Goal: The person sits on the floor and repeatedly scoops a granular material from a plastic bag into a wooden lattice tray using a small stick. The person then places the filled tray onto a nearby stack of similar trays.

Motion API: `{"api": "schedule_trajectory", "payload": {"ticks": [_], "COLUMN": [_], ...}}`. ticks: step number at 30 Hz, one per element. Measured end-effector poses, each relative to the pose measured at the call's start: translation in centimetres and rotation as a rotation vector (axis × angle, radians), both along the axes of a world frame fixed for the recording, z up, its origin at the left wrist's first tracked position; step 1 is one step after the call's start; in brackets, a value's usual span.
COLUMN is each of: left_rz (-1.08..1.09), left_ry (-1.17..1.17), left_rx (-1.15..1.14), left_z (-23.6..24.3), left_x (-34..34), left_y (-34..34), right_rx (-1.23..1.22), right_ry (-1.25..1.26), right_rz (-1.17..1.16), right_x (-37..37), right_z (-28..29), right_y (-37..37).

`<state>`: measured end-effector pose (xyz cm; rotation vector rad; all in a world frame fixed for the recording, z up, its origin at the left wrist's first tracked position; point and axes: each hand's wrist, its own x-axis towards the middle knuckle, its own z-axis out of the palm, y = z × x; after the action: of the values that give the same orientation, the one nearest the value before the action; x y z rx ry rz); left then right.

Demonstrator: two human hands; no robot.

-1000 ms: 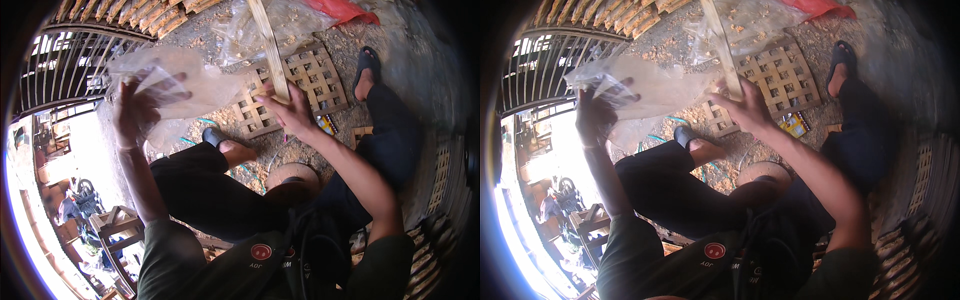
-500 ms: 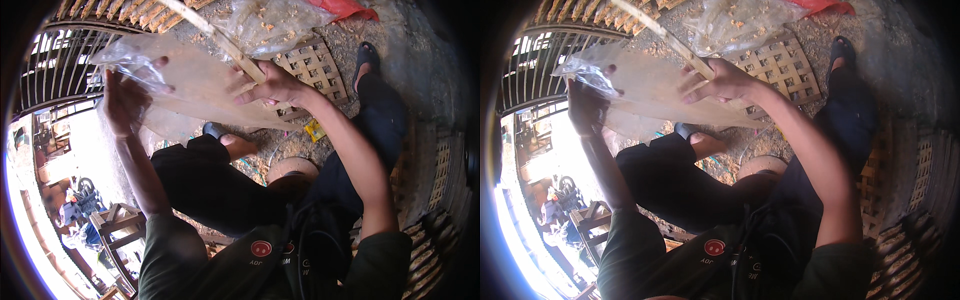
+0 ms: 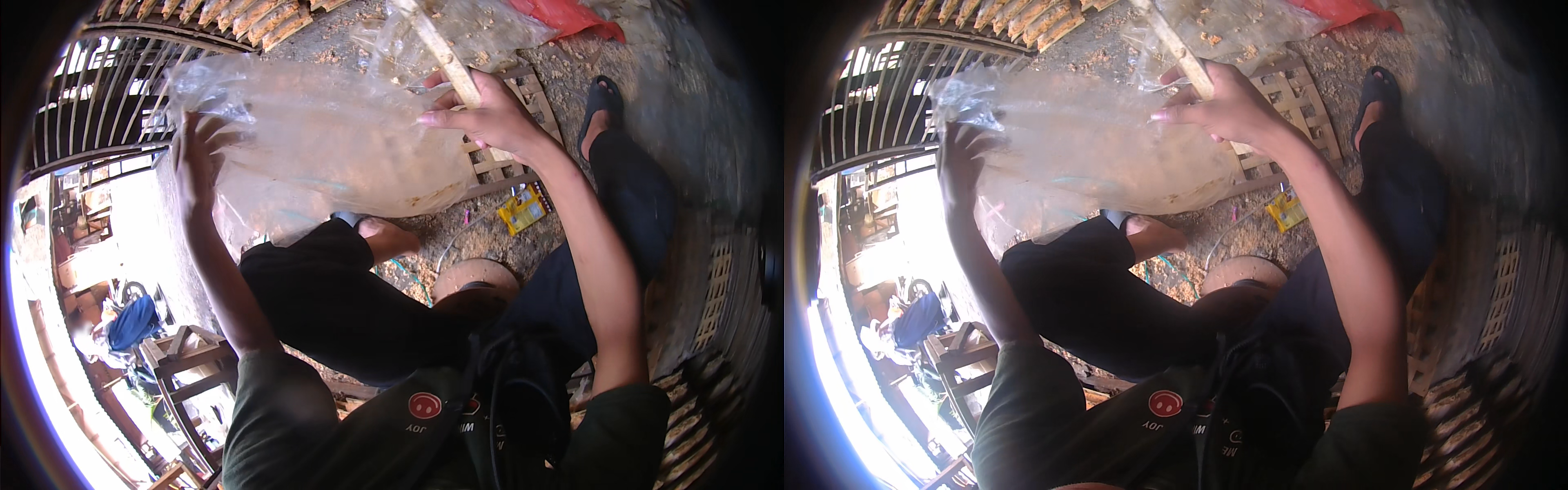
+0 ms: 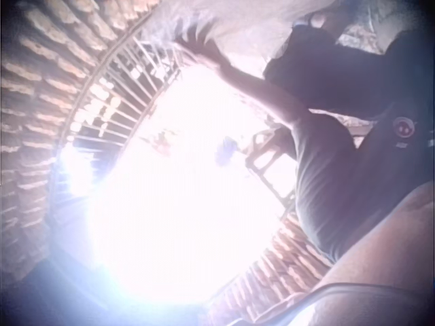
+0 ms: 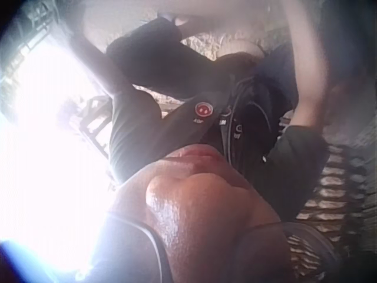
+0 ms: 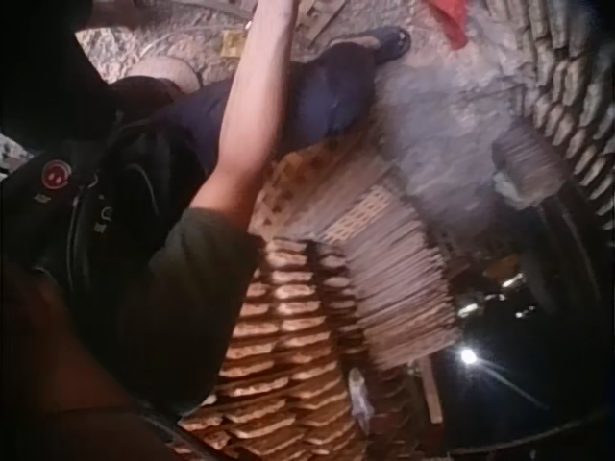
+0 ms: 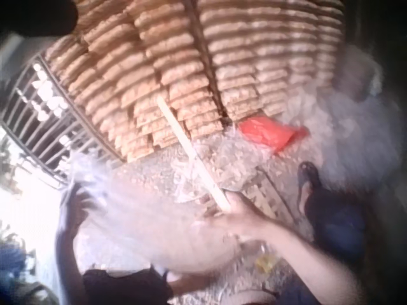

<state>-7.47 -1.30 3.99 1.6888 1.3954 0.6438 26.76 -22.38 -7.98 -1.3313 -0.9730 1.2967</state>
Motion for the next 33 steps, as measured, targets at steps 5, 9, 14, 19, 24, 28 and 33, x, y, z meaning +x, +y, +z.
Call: {"api": "schedule_trajectory", "payload": {"ticks": [5,9,14,19,24,28,33], "left_rz": [-0.103,-0.547,-0.886,-0.911,-0.827,-0.878,-0.969], "left_ry": [0.304,0.386,0.459,0.239,0.309,0.513,0.367], "left_rx": [0.484,1.062,0.613,0.338,0.207,0.28,0.272], "left_z": [-0.1,-0.2,-3.1,-5.1,-4.1,-2.5,-5.2], "left_x": [2.7,7.2,13.7,13.1,11.1,11.1,12.3], "left_y": [-1.7,-3.6,-9.1,-7.2,-6.4,-6.9,-8.2], "right_rx": [0.066,0.061,0.072,-0.004,-0.044,0.019,-0.034], "right_ry": [-0.046,-0.114,-0.106,-0.152,-0.198,-0.16,-0.163], "right_rz": [-0.11,-0.079,-0.035,-0.025,0.041,-0.06,-0.096], "right_x": [0.0,-0.2,-0.6,0.3,1.7,1.9,0.4], "right_z": [0.4,0.7,1.0,0.6,0.2,-0.3,2.8], "right_y": [0.0,0.3,0.3,-0.2,-1.0,-1.1,-0.7]}}
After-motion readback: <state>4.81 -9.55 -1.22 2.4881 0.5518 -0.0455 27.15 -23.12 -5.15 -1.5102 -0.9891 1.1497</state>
